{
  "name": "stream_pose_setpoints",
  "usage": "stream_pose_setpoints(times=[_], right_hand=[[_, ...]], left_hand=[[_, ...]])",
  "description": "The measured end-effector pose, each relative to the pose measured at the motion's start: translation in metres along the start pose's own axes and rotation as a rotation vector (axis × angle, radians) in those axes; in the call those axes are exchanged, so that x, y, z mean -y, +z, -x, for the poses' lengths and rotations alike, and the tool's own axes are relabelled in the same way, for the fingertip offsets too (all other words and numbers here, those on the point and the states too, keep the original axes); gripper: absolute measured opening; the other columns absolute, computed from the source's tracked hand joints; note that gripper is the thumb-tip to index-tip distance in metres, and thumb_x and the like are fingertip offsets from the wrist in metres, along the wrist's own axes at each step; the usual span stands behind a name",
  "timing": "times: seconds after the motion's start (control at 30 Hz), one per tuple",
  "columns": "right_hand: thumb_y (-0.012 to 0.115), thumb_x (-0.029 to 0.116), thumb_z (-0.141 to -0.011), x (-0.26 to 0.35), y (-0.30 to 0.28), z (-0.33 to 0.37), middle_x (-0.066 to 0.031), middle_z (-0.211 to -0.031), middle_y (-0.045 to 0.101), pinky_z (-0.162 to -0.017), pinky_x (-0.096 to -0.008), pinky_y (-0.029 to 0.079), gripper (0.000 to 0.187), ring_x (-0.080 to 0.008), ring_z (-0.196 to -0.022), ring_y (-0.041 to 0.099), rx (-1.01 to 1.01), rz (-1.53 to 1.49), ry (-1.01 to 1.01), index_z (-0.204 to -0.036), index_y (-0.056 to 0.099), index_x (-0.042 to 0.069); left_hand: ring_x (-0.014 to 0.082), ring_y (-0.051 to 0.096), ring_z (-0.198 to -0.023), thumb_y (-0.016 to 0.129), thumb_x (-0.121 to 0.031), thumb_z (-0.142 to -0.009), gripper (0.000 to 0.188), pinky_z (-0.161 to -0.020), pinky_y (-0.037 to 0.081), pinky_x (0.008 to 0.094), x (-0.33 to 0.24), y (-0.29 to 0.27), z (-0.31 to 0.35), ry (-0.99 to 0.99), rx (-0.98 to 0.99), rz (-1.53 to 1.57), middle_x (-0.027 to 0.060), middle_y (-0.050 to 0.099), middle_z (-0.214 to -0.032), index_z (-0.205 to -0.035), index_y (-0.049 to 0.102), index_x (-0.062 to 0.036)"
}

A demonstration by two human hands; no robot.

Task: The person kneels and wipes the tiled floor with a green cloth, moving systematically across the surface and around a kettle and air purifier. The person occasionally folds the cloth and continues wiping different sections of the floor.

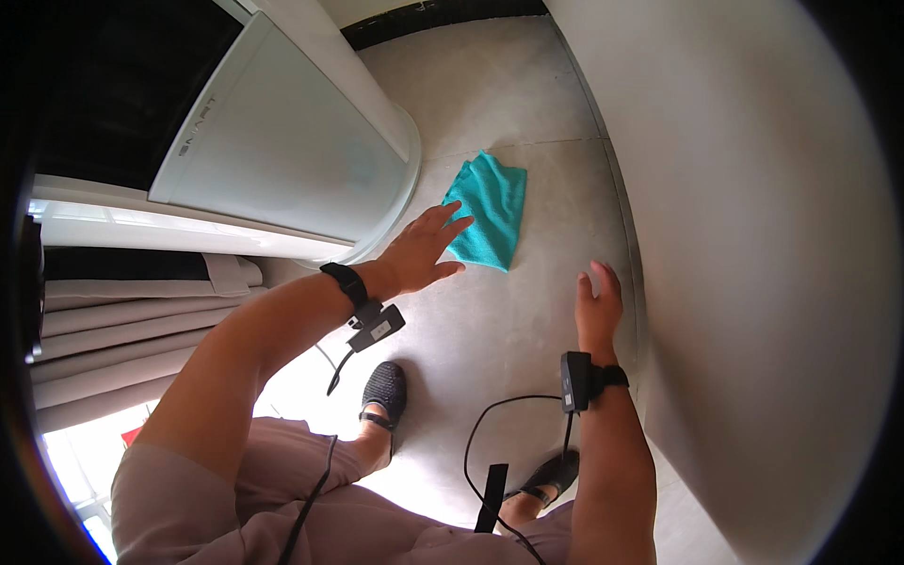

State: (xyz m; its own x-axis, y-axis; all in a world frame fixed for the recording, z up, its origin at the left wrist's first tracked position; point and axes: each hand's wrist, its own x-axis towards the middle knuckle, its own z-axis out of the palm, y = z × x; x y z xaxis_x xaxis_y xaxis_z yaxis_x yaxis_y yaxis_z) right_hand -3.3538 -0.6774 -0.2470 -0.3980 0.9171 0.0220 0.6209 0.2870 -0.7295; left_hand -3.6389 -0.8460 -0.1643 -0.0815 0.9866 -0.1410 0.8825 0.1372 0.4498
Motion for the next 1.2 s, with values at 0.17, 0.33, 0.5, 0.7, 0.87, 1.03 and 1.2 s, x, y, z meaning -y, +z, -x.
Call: stream_pose_setpoints(times=[0.17, 0.33, 0.5, 0.7, 0.87, 1.03, 1.2], right_hand=[[0.060, 0.024, -0.088, -0.013, 0.029, -0.036, -0.0168, -0.143, 0.041, -0.107, -0.0444, 0.035, 0.049, -0.0370, -0.131, 0.038, 0.029, 0.214, -0.073, -0.134, 0.048, 0.014], [0.055, 0.027, -0.089, -0.012, 0.036, -0.027, -0.0158, -0.145, 0.038, -0.107, -0.0492, 0.033, 0.052, -0.0384, -0.131, 0.037, -0.040, 0.460, -0.207, -0.138, 0.043, 0.014], [0.051, 0.028, -0.091, -0.006, 0.032, -0.022, -0.0163, -0.144, 0.039, -0.106, -0.0517, 0.034, 0.052, -0.0404, -0.129, 0.038, -0.063, 0.463, -0.279, -0.140, 0.041, 0.013], [0.049, 0.025, -0.093, -0.001, 0.031, -0.025, -0.0181, -0.144, 0.039, -0.107, -0.0503, 0.033, 0.049, -0.0388, -0.131, 0.038, -0.018, 0.484, -0.223, -0.139, 0.042, 0.011], [0.050, 0.027, -0.091, -0.004, 0.029, -0.024, -0.0176, -0.144, 0.038, -0.108, -0.0507, 0.031, 0.051, -0.0397, -0.130, 0.038, -0.018, 0.533, -0.227, -0.140, 0.041, 0.012], [0.051, 0.026, -0.090, -0.003, 0.024, -0.025, -0.0194, -0.144, 0.037, -0.108, -0.0522, 0.029, 0.054, -0.0409, -0.130, 0.036, -0.001, 0.443, -0.228, -0.141, 0.039, 0.012], [0.049, 0.027, -0.091, 0.003, 0.019, -0.024, -0.0209, -0.145, 0.034, -0.108, -0.0534, 0.028, 0.055, -0.0409, -0.133, 0.033, 0.021, 0.483, -0.188, -0.142, 0.037, 0.012]], left_hand=[[0.0422, 0.024, -0.138, 0.074, -0.050, -0.073, 0.097, -0.111, 0.026, 0.0515, -0.019, 0.040, -0.043, -0.223, -0.108, 0.016, 0.0237, 0.021, -0.151, -0.147, 0.026, -0.0080], [0.0392, 0.022, -0.137, 0.076, -0.046, -0.070, 0.089, -0.109, 0.022, 0.0519, -0.027, 0.088, -0.084, -0.426, -0.282, -0.004, 0.0169, 0.025, -0.149, -0.142, 0.035, -0.0145], [0.0323, 0.051, -0.109, 0.070, -0.011, -0.077, 0.038, -0.095, 0.039, 0.0435, -0.006, 0.081, -0.075, -0.295, -0.454, 0.263, 0.0089, 0.056, -0.122, -0.113, 0.058, -0.0127], [0.0367, 0.053, -0.105, 0.061, -0.006, -0.084, 0.037, -0.092, 0.042, 0.0423, 0.046, 0.041, -0.093, -0.568, -1.054, 0.168, 0.0154, 0.057, -0.118, -0.121, 0.053, -0.0058], [0.0320, 0.054, -0.103, 0.055, -0.004, -0.080, 0.037, -0.091, 0.038, 0.0403, 0.019, 0.076, -0.122, -0.609, -0.416, 0.111, 0.0153, 0.055, -0.119, -0.117, 0.056, -0.0065], [0.0330, 0.052, -0.112, 0.061, 0.001, -0.078, 0.040, -0.099, 0.038, 0.0408, -0.046, 0.109, -0.113, -0.216, -0.529, 0.527, 0.0131, 0.055, -0.129, -0.116, 0.057, -0.0106], [0.0305, 0.052, -0.114, 0.060, -0.007, -0.088, 0.031, -0.094, 0.043, 0.0376, -0.008, 0.061, -0.121, -0.475, -0.912, 0.838, 0.0143, 0.058, -0.119, -0.119, 0.057, -0.0083]])
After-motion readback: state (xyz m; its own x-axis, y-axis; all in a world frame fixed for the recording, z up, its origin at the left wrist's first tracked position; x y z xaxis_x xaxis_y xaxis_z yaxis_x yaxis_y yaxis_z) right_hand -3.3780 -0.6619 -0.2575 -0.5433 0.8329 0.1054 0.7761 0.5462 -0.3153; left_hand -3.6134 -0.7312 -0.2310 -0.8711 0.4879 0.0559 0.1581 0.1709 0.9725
